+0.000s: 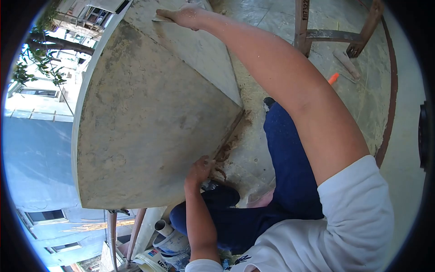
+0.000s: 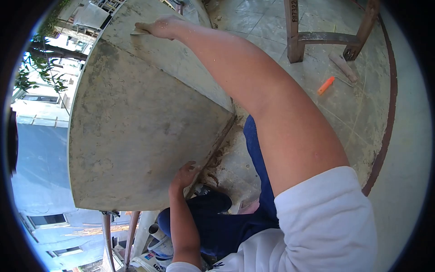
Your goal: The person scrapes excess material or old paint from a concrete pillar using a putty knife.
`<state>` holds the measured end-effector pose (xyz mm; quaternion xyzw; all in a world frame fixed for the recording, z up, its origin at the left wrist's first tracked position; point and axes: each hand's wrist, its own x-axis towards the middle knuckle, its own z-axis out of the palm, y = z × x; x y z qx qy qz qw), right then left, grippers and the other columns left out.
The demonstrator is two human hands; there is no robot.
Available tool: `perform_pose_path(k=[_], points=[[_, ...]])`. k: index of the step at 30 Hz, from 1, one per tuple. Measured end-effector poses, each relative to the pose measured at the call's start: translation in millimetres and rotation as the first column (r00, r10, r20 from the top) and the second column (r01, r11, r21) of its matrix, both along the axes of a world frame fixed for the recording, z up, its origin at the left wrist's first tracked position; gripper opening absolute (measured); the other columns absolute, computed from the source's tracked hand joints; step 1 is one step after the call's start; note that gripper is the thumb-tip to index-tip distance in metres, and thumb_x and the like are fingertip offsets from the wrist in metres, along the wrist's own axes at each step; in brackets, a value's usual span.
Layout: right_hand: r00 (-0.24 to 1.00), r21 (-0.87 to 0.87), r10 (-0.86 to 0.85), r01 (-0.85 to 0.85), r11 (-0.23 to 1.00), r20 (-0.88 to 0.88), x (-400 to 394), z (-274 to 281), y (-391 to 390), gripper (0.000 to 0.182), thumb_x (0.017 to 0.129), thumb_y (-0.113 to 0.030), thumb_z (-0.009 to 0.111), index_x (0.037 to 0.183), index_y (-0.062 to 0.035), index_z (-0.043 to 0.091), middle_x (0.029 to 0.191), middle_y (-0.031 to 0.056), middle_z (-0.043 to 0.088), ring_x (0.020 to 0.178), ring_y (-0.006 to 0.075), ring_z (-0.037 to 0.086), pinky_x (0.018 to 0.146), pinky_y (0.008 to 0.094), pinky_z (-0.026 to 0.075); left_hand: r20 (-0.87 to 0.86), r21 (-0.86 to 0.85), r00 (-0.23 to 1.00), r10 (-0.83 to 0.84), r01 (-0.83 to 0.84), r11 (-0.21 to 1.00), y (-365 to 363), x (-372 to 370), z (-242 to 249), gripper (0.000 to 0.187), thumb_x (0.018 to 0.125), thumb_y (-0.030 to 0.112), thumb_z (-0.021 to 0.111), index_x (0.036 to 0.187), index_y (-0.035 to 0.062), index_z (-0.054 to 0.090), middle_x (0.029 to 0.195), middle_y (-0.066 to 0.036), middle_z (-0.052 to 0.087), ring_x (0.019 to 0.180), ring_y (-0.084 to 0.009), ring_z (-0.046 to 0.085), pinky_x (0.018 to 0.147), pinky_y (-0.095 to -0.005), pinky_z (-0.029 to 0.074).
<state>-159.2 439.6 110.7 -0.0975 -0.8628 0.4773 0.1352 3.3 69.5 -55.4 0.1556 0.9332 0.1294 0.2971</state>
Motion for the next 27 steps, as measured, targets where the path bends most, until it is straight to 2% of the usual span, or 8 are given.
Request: perform_pose_path(k=[2,4,5,11,18,21,24,27], points=[[0.996,0.122,0.034,-0.023,0.992,-0.088,5.0,-5.5,7.4,0.087,0.078,-0.079,0.038,0.091,0.0024,0.065,0.072,0.0172,0.059,0.063,0.0258,0.058,0.063,0.0388,0.047,-0.020,-0.007,1.000,-0.004,0.004,1.000,-4.8,-0.2,-2.2,0.053,0.084,0.043,0.059,0.121,0.0050,0.056,0.107,-0.025,0.063,0.104,-0.0384,0.059,0.088,-0.0432,0.046],[0.996,0.003,-0.034,0.034,0.999,0.079,24.9,-4.7,2.3,0.087,0.078,-0.079,0.037,0.077,0.0037,0.062,0.072,0.0168,0.058,0.063,0.0250,0.056,0.063,0.0393,0.046,-0.039,-0.013,0.999,-0.010,0.009,1.000,-4.7,-4.8,-3.4,0.053,0.084,0.043,0.059,0.121,0.0049,0.056,0.107,-0.025,0.063,0.104,-0.0386,0.059,0.088,-0.0433,0.046],[0.990,-0.006,-0.037,0.038,0.999,0.137,17.4,0.8,3.4,0.088,0.079,-0.079,0.037,0.083,0.0045,0.063,0.073,0.0166,0.059,0.064,0.0254,0.057,0.064,0.0389,0.046,-0.048,-0.011,0.999,0.011,-0.011,1.000,-4.6,-5.3,-3.5,0.053,0.084,0.043,0.059,0.121,0.0051,0.056,0.106,-0.025,0.063,0.104,-0.0387,0.059,0.088,-0.0432,0.046],[0.986,-0.131,-0.084,0.104,0.986,0.147,12.1,0.3,-1.1,0.088,0.076,-0.081,0.038,0.073,0.0036,0.060,0.070,0.0150,0.057,0.062,0.0246,0.054,0.061,0.0387,0.044,0.044,-0.059,0.998,0.035,-0.032,0.998,-1.1,-1.3,1.7,0.056,0.086,0.047,0.057,0.126,0.0088,0.054,0.115,-0.023,0.060,0.111,-0.0352,0.057,0.093,-0.0411,0.044],[0.992,-0.143,-0.089,0.102,0.985,0.090,-3.2,23.5,1.0,0.089,0.074,-0.082,0.039,0.079,0.0033,0.063,0.071,0.0159,0.058,0.065,0.0253,0.056,0.065,0.0386,0.045,0.053,-0.072,0.996,0.071,-0.067,0.995,0.2,-4.7,6.9,0.055,0.085,0.047,0.056,0.126,0.0101,0.053,0.116,-0.022,0.060,0.112,-0.0354,0.056,0.095,-0.0413,0.043],[0.992,-0.027,-0.090,0.093,0.995,0.091,14.0,6.8,6.6,0.083,0.075,-0.081,0.041,0.068,0.0005,0.058,0.065,0.0131,0.054,0.060,0.0244,0.052,0.062,0.0384,0.044,0.065,-0.092,0.996,0.064,-0.058,0.994,0.1,-4.0,5.9,0.055,0.086,0.047,0.056,0.126,0.0100,0.053,0.118,-0.021,0.060,0.113,-0.0348,0.056,0.095,-0.0413,0.043],[0.998,-0.015,-0.003,0.002,1.000,-0.060,21.8,13.2,2.6,0.081,0.076,-0.080,0.041,0.065,-0.0013,0.054,0.058,0.0094,0.049,0.058,0.0232,0.050,0.060,0.0380,0.042,0.045,-0.098,0.998,0.043,-0.039,0.994,-0.8,-7.1,9.5,0.055,0.086,0.047,0.056,0.127,0.0102,0.053,0.119,-0.021,0.060,0.113,-0.0340,0.056,0.095,-0.0412,0.043],[0.997,-0.161,-0.043,0.033,0.986,-0.062,8.2,55.7,-10.1,0.076,0.077,-0.078,0.040,0.058,-0.0050,0.042,0.051,0.0068,0.038,0.044,0.0182,0.037,0.047,0.0354,0.033,0.041,-0.092,0.998,0.056,-0.052,0.994,0.7,-6.7,6.9,0.057,0.085,0.047,0.057,0.127,0.0097,0.052,0.120,-0.020,0.059,0.114,-0.0340,0.055,0.096,-0.0412,0.042]])
